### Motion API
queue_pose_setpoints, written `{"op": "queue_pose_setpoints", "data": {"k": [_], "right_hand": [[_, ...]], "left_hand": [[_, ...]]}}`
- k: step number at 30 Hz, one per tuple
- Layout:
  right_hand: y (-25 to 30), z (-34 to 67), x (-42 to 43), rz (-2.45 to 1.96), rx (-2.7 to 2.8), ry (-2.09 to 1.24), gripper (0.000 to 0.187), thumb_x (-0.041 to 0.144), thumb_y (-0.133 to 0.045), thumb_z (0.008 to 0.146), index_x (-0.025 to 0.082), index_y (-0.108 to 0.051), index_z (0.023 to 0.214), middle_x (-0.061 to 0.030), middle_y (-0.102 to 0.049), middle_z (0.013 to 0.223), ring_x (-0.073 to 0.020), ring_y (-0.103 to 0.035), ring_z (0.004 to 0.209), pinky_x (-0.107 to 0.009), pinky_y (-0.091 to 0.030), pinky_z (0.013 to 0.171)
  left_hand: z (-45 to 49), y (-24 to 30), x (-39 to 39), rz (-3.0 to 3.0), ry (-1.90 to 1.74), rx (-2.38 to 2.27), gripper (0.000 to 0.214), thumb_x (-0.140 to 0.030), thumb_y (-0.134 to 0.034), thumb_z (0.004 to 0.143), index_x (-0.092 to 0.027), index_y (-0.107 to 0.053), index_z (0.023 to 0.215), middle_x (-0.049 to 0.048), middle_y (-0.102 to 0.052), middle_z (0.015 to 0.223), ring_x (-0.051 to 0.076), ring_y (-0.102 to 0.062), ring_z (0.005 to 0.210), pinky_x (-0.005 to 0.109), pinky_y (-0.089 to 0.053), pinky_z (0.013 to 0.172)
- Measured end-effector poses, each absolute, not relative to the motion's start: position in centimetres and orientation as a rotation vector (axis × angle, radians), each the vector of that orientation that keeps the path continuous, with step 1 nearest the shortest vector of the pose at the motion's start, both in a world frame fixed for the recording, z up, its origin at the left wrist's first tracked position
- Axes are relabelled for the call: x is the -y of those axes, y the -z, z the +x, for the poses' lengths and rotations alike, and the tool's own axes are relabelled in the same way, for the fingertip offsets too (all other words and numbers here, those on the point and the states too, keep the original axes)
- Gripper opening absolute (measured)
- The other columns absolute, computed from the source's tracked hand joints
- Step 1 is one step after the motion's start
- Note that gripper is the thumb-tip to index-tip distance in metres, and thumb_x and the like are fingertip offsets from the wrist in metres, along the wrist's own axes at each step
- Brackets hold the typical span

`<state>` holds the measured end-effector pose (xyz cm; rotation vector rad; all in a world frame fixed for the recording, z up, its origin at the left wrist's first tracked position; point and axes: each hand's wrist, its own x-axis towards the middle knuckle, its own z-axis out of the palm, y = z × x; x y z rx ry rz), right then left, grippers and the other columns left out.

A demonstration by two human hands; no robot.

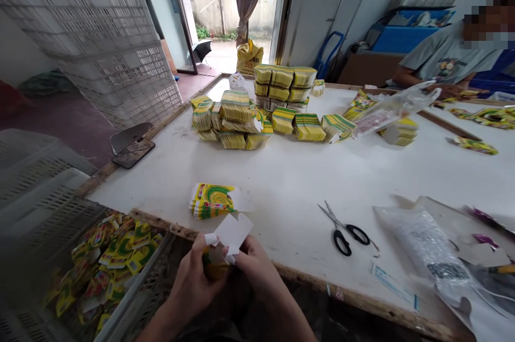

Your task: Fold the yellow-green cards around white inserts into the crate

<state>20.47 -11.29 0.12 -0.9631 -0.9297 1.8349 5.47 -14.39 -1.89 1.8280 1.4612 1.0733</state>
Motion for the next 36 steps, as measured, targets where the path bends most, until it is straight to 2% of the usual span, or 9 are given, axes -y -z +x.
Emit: {"op": "queue_pose_setpoints", "data": {"k": [6, 10, 13, 16, 18, 22, 28, 34, 36], "right_hand": [[0.0, 20.5, 11.2, -1.045, 1.283, -1.661, 0.034, 0.043, -0.065, 0.079, 0.015, -0.069, 0.098, -0.0074, -0.071, 0.086, -0.0251, -0.063, 0.082, -0.036, -0.051, 0.077], [0.5, 20.6, 12.6, -1.038, 1.632, -1.381, 0.054, 0.026, -0.059, 0.083, 0.018, -0.050, 0.136, -0.0137, -0.060, 0.128, -0.0303, -0.056, 0.114, -0.044, -0.044, 0.099], [1.5, 20.5, 13.3, -0.992, 1.784, -1.287, 0.065, 0.013, -0.051, 0.084, 0.022, -0.036, 0.146, -0.0122, -0.045, 0.146, -0.0283, -0.040, 0.136, -0.045, -0.032, 0.112], [2.6, 20.8, 13.0, -1.035, 1.759, -1.177, 0.060, 0.009, -0.042, 0.087, 0.025, -0.038, 0.145, -0.0097, -0.043, 0.148, -0.0250, -0.037, 0.138, -0.045, -0.029, 0.114], [3.1, 21.2, 12.5, -1.047, 1.753, -1.112, 0.061, 0.009, -0.041, 0.088, 0.026, -0.036, 0.146, -0.0090, -0.040, 0.150, -0.0247, -0.035, 0.140, -0.045, -0.030, 0.114], [3.2, 22.0, 11.6, -0.987, 1.931, -1.089, 0.062, 0.010, -0.047, 0.088, 0.026, -0.036, 0.146, -0.0112, -0.034, 0.154, -0.0271, -0.033, 0.141, -0.043, -0.037, 0.109], [1.5, 23.2, 10.3, -0.957, 1.998, -1.140, 0.032, 0.016, -0.051, 0.089, 0.026, -0.067, 0.115, -0.0126, -0.046, 0.146, -0.0248, -0.060, 0.118, -0.034, -0.049, 0.093], [1.6, 22.6, 10.1, -0.921, 1.866, -1.158, 0.023, 0.016, -0.060, 0.083, 0.023, -0.070, 0.102, -0.0147, -0.047, 0.144, -0.0276, -0.056, 0.123, -0.036, -0.050, 0.092], [2.0, 21.7, 10.6, -0.937, 1.775, -1.180, 0.032, 0.016, -0.061, 0.082, 0.024, -0.064, 0.113, -0.0152, -0.048, 0.142, -0.0276, -0.052, 0.126, -0.037, -0.049, 0.094]], "left_hand": [[5.2, 1.6, 14.4, 1.775, -0.976, -1.538, 0.035, -0.018, -0.067, 0.068, -0.024, -0.052, 0.099, 0.0030, -0.065, 0.078, 0.024, -0.063, 0.069, 0.029, -0.042, 0.061], [5.4, 1.5, 13.9, 1.647, -0.933, -1.424, 0.047, -0.017, -0.065, 0.068, -0.024, -0.050, 0.112, 0.0047, -0.068, 0.085, 0.025, -0.063, 0.073, 0.031, -0.044, 0.064], [5.7, 1.7, 13.5, 1.593, -0.993, -1.360, 0.048, -0.019, -0.066, 0.069, -0.024, -0.053, 0.115, 0.0096, -0.068, 0.099, 0.027, -0.064, 0.083, 0.035, -0.048, 0.074], [5.4, 1.9, 13.4, 1.601, -1.073, -1.500, 0.058, -0.014, -0.068, 0.062, -0.022, -0.054, 0.118, 0.0152, -0.061, 0.119, 0.033, -0.060, 0.103, 0.043, -0.046, 0.090], [4.8, 1.7, 13.5, 1.656, -1.039, -1.598, 0.060, -0.011, -0.066, 0.058, -0.020, -0.055, 0.116, 0.0144, -0.061, 0.117, 0.034, -0.059, 0.106, 0.047, -0.045, 0.092], [3.4, 0.8, 13.3, 1.765, -0.922, -1.595, 0.046, -0.016, -0.067, 0.065, -0.021, -0.057, 0.110, 0.0090, -0.067, 0.104, 0.029, -0.063, 0.098, 0.040, -0.049, 0.085], [2.6, -0.1, 12.8, 1.817, -0.848, -1.559, 0.051, -0.025, -0.074, 0.066, -0.020, -0.059, 0.114, 0.0098, -0.069, 0.106, 0.028, -0.065, 0.097, 0.036, -0.052, 0.084], [3.3, -0.7, 12.5, 1.978, -0.779, -1.581, 0.046, -0.023, -0.068, 0.069, -0.018, -0.057, 0.114, 0.0108, -0.069, 0.105, 0.028, -0.065, 0.098, 0.038, -0.052, 0.084], [3.2, -0.9, 12.6, 1.999, -0.750, -1.595, 0.046, -0.025, -0.067, 0.071, -0.018, -0.055, 0.116, 0.0103, -0.068, 0.107, 0.027, -0.064, 0.100, 0.038, -0.052, 0.086]]}}
